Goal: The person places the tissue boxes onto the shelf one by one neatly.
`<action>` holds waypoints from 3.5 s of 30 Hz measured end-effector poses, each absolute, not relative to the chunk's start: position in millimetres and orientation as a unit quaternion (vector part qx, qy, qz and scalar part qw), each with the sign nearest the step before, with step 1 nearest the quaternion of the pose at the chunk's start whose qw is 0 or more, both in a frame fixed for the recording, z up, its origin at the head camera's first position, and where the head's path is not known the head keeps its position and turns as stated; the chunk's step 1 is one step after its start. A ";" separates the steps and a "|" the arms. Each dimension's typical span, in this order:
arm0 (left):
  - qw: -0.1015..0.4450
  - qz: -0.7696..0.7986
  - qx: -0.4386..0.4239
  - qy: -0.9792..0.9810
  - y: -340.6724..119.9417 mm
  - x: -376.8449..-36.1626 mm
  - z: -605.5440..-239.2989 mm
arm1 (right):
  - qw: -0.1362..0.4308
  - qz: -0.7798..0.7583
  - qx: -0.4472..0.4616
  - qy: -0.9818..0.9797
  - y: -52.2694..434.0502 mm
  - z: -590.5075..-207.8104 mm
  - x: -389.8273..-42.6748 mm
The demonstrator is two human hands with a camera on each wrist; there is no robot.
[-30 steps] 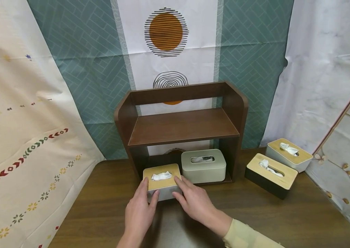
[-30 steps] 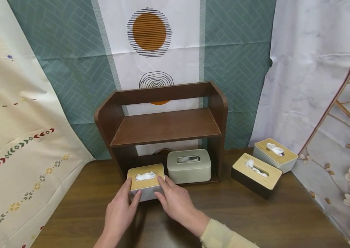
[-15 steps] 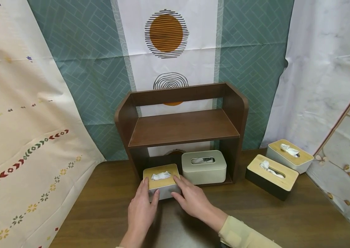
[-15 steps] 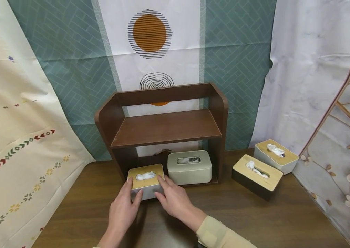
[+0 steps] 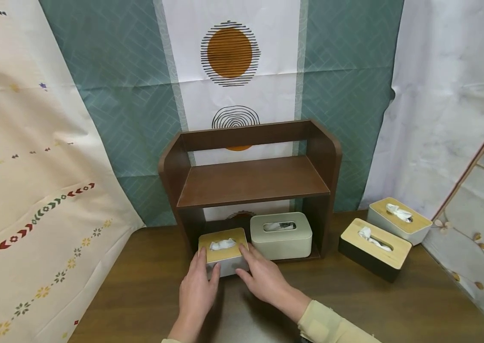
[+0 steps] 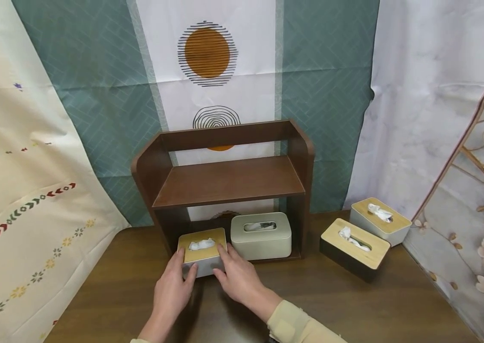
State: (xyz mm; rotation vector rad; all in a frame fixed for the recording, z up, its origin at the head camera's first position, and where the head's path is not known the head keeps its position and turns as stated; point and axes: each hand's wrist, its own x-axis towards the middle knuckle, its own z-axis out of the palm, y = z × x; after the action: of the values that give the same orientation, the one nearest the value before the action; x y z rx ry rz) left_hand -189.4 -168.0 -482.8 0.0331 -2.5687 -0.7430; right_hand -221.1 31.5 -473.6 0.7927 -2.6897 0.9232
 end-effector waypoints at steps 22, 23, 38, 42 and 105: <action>0.280 -0.217 -0.006 -0.935 -166.0 -191.0 -487.5 | 0.157 0.250 0.276 -0.915 22.5 -474.2 -212.9; 0.286 -0.210 -0.011 -0.935 -165.9 -188.5 -487.1 | 0.166 0.244 0.279 -0.914 22.6 -473.7 -211.1; 0.298 -0.149 -0.065 -0.941 -164.0 -184.6 -482.5 | 0.187 0.187 0.304 -0.915 23.0 -468.2 -209.9; 0.296 -0.154 -0.074 -0.940 -165.6 -191.6 -480.2 | 0.184 0.193 0.303 -0.915 21.1 -467.1 -216.3; 0.280 -0.155 -0.134 -0.938 -121.3 -170.8 -457.7 | 0.209 0.153 0.302 -0.917 91.8 -447.5 -169.2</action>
State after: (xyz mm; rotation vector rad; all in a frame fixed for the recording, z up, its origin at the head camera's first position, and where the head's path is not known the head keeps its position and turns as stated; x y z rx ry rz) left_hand -170.8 -121.3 -457.7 -0.3596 -2.5145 -0.4154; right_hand -169.2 91.8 -447.5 0.8404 -2.5524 0.4258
